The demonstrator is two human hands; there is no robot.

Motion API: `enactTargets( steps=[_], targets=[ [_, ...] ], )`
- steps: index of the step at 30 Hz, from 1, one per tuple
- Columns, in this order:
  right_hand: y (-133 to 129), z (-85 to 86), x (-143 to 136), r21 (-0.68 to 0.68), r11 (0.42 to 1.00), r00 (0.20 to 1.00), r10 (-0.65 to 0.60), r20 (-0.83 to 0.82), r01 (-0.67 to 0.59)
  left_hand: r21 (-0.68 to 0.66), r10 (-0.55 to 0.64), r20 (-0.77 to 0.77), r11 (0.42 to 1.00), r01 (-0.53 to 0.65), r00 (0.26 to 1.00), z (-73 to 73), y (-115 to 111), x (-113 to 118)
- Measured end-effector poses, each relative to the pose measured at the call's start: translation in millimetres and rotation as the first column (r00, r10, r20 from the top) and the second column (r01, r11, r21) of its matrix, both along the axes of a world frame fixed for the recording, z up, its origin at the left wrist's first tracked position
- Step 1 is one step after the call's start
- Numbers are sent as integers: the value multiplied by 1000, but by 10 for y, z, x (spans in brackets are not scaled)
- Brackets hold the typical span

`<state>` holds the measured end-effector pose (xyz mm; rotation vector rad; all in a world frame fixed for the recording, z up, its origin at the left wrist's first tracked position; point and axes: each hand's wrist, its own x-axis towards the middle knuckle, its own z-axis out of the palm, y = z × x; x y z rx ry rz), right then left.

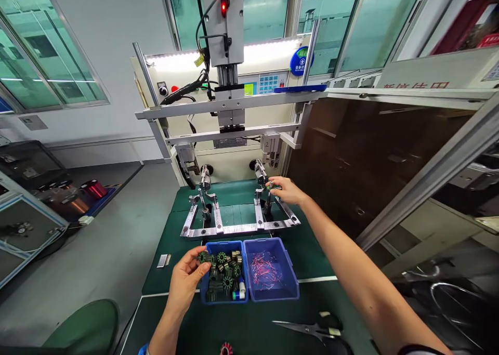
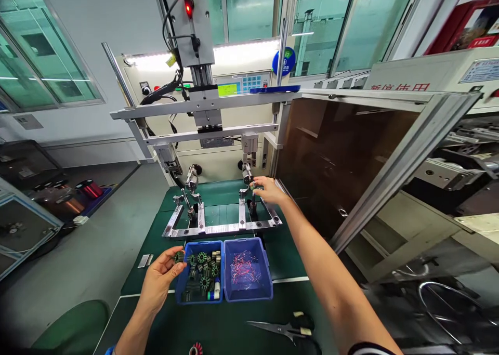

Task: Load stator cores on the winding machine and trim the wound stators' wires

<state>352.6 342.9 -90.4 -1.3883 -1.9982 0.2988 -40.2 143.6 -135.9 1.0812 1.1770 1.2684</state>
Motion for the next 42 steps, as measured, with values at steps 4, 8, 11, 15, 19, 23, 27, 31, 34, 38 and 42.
enactTargets(
  steps=[4,8,11,15,19,23,27,31,34,38,42],
  targets=[
    [-87,-186,-49,-5,999,999,-34,26,35,-30,-29,14,999,29,999,-23,-7,-17],
    [-93,-302,-75,40,992,992,-123,24,122,-27,-73,15,997,74,997,20,-19,17],
    [-55,-342,-56,64,989,991,-134,21,132,-4,-68,-27,998,68,997,57,-37,57],
    [-3,-390,3,63,996,997,-72,28,70,56,-52,-78,997,56,996,57,-69,102],
    [49,-465,62,65,997,998,-55,33,52,71,-12,-131,997,22,991,32,-89,130],
    [49,-523,74,64,995,996,-82,45,79,167,76,-299,986,-26,951,28,-130,146],
    [41,-531,54,70,993,993,-103,56,99,276,116,-443,961,13,889,87,-9,119],
    [38,-495,30,76,992,992,-105,64,100,355,205,-533,935,-2,821,368,612,48],
    [25,-457,16,79,992,992,-101,72,95,439,352,-552,893,-96,755,669,1265,42],
    [11,-418,10,74,993,992,-97,82,91,456,451,-624,873,-172,638,814,1796,101],
    [10,-407,11,78,994,993,-88,80,82,388,421,-721,903,-183,550,588,1771,119]
  ],
)
